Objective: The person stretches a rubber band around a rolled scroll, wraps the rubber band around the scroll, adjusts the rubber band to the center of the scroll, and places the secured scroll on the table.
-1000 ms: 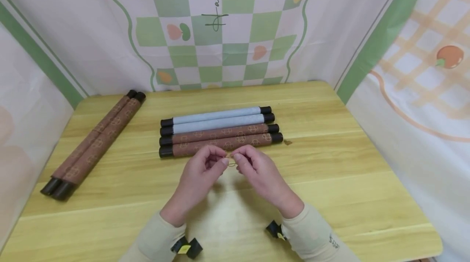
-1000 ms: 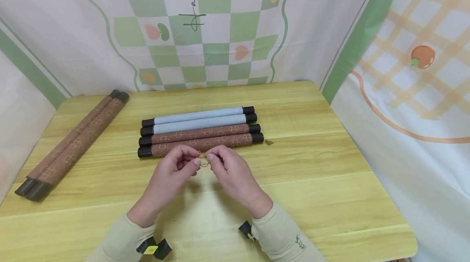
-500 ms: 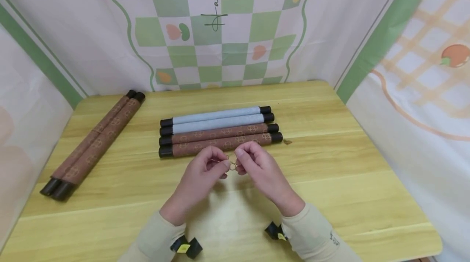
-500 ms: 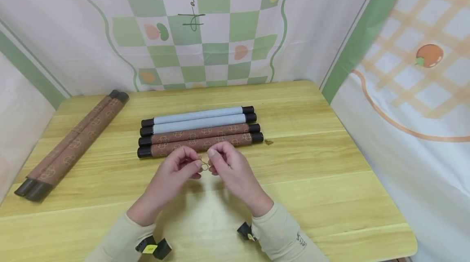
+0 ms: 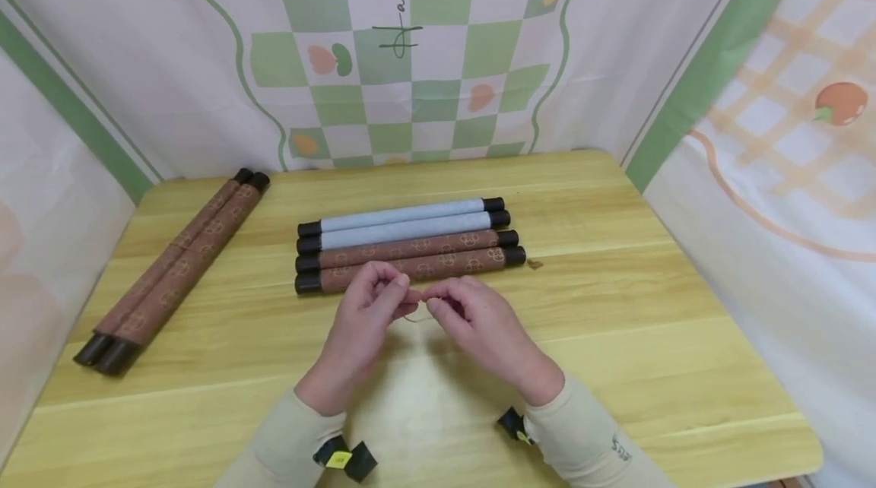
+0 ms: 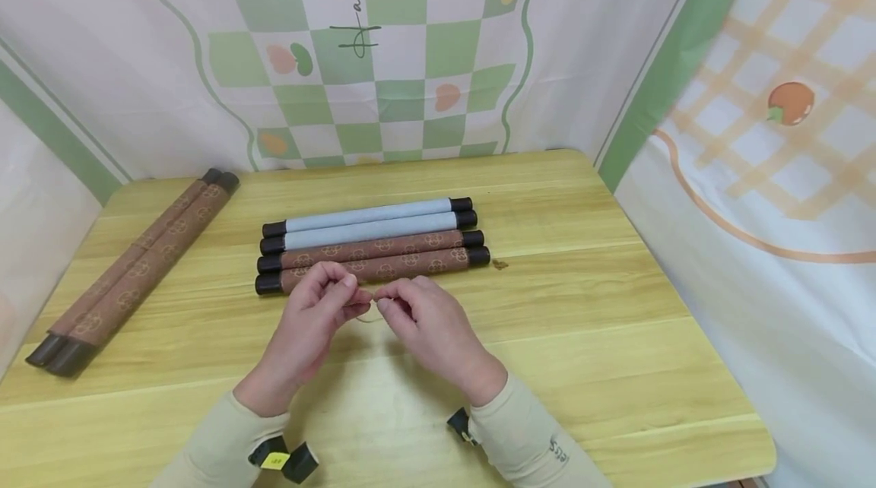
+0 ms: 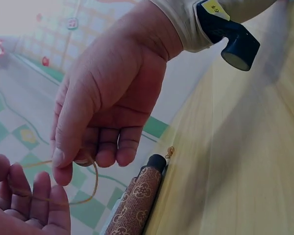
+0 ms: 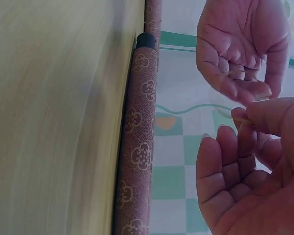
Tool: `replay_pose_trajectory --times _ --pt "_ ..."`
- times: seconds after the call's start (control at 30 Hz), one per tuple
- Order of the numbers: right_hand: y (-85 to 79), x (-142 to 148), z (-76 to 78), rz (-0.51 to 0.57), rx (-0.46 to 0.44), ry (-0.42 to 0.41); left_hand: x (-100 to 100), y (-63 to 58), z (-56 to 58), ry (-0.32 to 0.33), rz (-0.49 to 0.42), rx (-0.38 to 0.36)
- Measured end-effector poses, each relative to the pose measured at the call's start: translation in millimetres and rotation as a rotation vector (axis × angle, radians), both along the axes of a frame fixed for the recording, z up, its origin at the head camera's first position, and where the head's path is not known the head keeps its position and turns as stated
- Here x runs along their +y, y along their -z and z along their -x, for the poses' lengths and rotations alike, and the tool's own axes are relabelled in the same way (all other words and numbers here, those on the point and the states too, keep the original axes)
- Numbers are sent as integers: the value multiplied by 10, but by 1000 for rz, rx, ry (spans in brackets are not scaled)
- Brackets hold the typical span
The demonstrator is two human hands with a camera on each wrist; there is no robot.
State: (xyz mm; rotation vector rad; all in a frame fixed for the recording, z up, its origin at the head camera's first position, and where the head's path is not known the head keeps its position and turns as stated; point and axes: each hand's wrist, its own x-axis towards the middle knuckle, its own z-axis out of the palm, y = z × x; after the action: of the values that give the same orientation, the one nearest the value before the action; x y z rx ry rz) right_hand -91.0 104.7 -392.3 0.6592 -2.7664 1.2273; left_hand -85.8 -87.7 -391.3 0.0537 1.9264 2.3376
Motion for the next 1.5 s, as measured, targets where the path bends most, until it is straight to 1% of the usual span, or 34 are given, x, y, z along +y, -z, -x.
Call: replay_pose_trajectory --times 0.07,0.13,0.27,0.37,0.43,0.53,0.6,0.67,0.73,0.8,0.87,0.97,1.1,1.2,1.23,1.37,1.5 --pt "0 12 7 37 -61 0 -4 7 -3 13 10 -2" --pt "-3 26 14 119 -153 0 -5 15 -7 33 31 -9" --pt "-29 43 22 394 -347 -6 4 33 -19 87 88 -17" --pt "-57 44 19 627 -433 -46 22 50 -25 131 97 -17" --pt "-77 44 10 757 -462 -104 41 62 -28 163 86 -17" --pt "-108 48 -1 941 -485 -232 69 78 -36 204 89 -24" --pt "-121 52 -4 1010 -479 -308 87 83 -41 229 94 -28" --pt "-120 60 -3 1051 -463 -368 104 85 -45 252 99 -27" --pt "-104 68 0 1051 -435 -416 116 84 -48 274 93 -19" --pt "-76 77 6 1032 -405 -468 125 84 -54 283 111 2" --pt "-51 84 10 1003 -374 -498 130 82 -61 288 134 27" --pt "-61 101 -5 907 -346 -463 141 72 -64 283 179 49" --pt "-89 148 -23 763 -324 -388 140 53 -45 293 223 42" --pt "-92 195 -11 689 -297 -375 119 46 -8 300 293 44" --pt "-99 213 -8 666 -296 -356 112 41 11 300 319 55" --pt "-109 301 14 608 -273 -288 65 23 104 263 492 128" --pt "-109 373 17 576 -277 -212 14 11 225 207 706 220"
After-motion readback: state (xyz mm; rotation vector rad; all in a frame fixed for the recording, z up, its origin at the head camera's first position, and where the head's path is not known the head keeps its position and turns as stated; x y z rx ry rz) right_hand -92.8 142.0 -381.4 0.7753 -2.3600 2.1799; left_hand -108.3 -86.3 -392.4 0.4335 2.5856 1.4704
